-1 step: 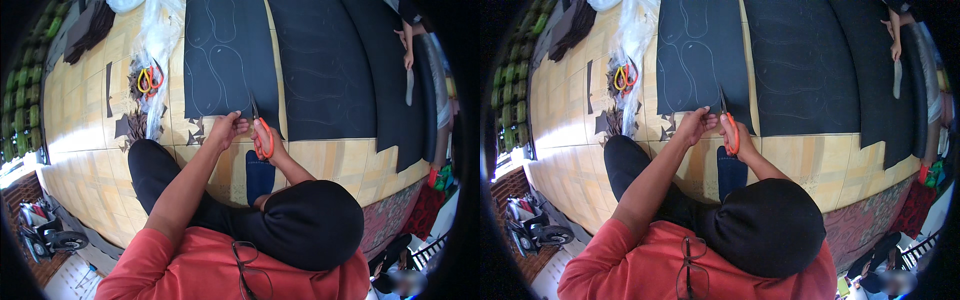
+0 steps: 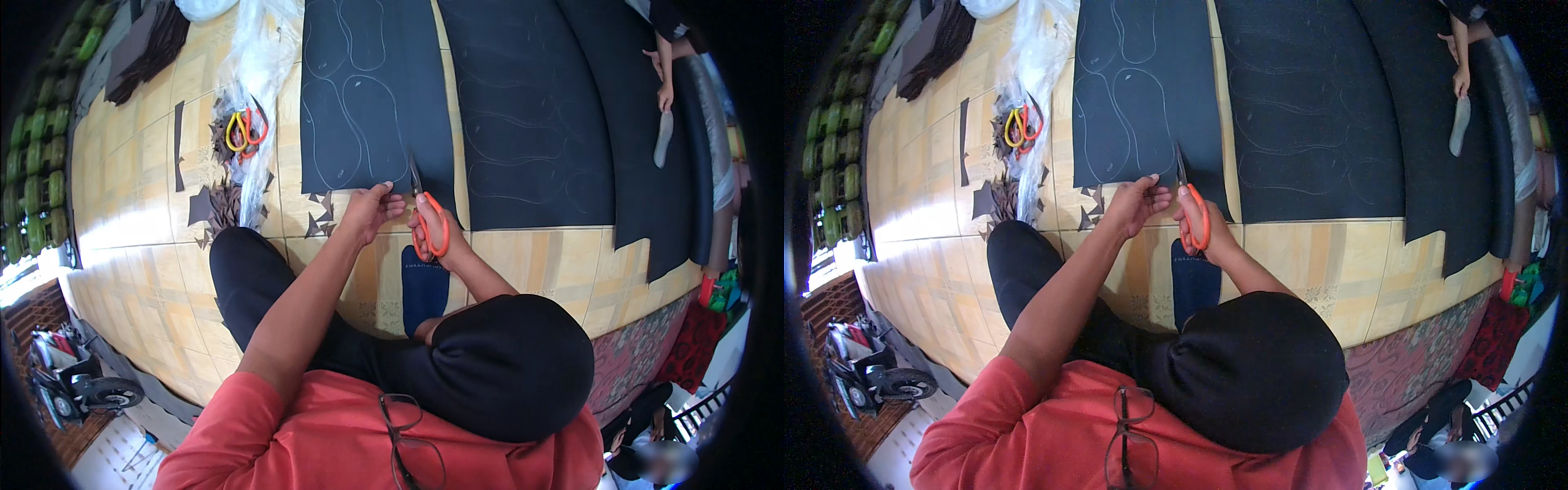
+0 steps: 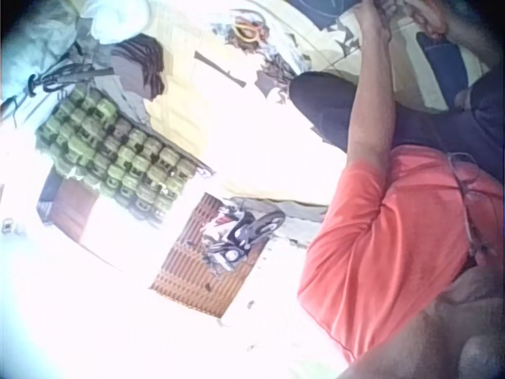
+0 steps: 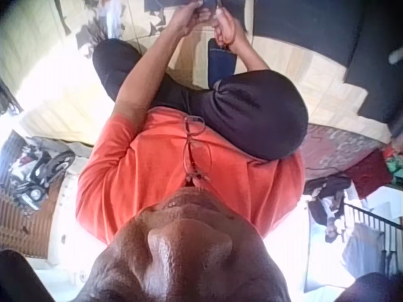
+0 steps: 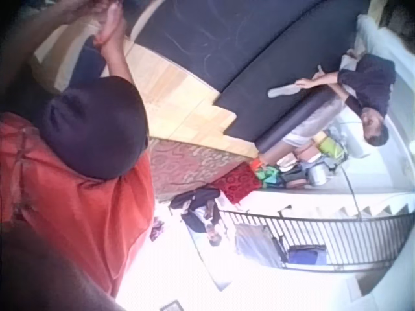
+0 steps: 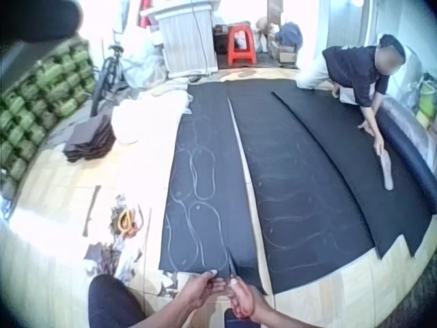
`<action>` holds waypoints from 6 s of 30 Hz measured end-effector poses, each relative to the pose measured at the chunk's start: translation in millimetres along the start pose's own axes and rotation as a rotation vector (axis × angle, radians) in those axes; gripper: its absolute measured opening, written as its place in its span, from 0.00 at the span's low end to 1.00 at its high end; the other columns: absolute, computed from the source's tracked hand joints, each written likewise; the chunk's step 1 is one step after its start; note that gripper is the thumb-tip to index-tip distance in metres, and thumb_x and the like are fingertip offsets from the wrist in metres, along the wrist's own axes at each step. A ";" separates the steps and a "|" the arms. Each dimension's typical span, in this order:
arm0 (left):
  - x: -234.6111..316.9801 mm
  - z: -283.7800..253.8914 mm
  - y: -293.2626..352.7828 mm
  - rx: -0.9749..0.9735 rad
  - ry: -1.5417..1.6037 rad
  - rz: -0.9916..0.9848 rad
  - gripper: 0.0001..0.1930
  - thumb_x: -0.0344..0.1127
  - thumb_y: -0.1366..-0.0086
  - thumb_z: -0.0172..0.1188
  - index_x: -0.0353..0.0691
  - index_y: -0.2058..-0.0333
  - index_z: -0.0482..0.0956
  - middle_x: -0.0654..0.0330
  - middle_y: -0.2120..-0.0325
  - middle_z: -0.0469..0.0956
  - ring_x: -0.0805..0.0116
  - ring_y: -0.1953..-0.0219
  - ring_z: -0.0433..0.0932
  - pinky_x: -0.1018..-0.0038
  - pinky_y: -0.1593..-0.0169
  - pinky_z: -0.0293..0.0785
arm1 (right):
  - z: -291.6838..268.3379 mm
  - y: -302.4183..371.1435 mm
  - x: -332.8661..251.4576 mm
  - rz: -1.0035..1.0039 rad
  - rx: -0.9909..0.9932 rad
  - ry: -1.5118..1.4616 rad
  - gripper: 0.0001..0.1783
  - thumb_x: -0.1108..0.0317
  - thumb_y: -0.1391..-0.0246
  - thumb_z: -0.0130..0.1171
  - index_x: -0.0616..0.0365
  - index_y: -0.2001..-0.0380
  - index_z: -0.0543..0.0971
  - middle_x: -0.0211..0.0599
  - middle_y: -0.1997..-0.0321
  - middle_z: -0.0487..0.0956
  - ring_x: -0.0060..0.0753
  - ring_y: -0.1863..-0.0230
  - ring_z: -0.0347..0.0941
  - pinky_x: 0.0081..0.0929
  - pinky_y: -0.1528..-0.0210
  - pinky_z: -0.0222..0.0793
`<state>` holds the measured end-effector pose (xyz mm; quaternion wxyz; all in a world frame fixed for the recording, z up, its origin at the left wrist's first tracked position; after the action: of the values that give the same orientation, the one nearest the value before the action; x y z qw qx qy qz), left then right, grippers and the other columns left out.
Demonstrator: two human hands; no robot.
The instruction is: The person sits on the floor and uses scissors to cut out shoe-shaped pieces from a dark sheet of material. They stack the cut pieces and continue cutting additional shapes from the remaining sheet.
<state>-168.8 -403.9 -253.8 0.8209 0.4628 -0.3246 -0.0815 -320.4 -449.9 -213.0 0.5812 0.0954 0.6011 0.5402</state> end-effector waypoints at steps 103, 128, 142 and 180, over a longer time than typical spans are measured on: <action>99.1 -19.6 84.3 -0.361 0.607 -0.179 0.07 0.37 0.38 0.51 0.42 0.73 0.69 0.62 0.75 0.71 0.66 0.70 0.72 0.71 0.66 0.70 | 63.4 -117.6 -99.0 -0.161 0.214 0.084 0.36 0.35 0.40 0.50 0.63 0.75 0.72 0.27 0.87 0.61 0.22 0.93 0.56 0.23 0.92 0.52; 125.4 -19.6 108.7 -0.399 0.633 -0.189 0.09 0.38 0.35 0.51 0.43 0.73 0.70 0.62 0.75 0.72 0.66 0.71 0.73 0.72 0.65 0.70 | 75.1 -164.0 -145.9 -0.249 0.308 0.062 0.38 0.33 0.41 0.50 0.66 0.73 0.73 0.31 0.86 0.63 0.25 0.92 0.59 0.25 0.92 0.57; 270.2 9.9 -17.3 0.025 -1.228 0.913 0.14 0.33 0.32 0.54 0.35 0.50 0.72 0.45 0.55 0.77 0.50 0.52 0.78 0.64 0.50 0.73 | 63.4 -170.9 -148.1 -0.359 0.424 0.310 0.37 0.40 0.36 0.48 0.66 0.82 0.69 0.38 0.83 0.65 0.29 0.76 0.61 0.34 0.69 0.62; 302.8 12.9 -150.9 0.422 -1.763 0.905 0.36 0.43 0.35 0.49 0.32 0.32 0.54 0.46 0.30 0.50 0.49 0.27 0.46 0.52 0.28 0.38 | 51.2 -245.5 -244.4 -0.220 0.284 -0.041 0.24 0.49 0.35 0.55 0.52 0.81 0.68 0.19 0.85 0.63 0.11 0.87 0.58 0.16 0.86 0.54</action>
<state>83.4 -628.8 -233.2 0.1439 0.2067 -0.9676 -0.0163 -78.5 -701.5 -240.7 0.6295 0.1213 0.6661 0.3812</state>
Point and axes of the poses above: each hand's wrist, its own y-axis away from the middle knuckle, its own z-axis out of the palm, x = y × z, the point moved 6 cm from there along -y, towards the middle knuckle
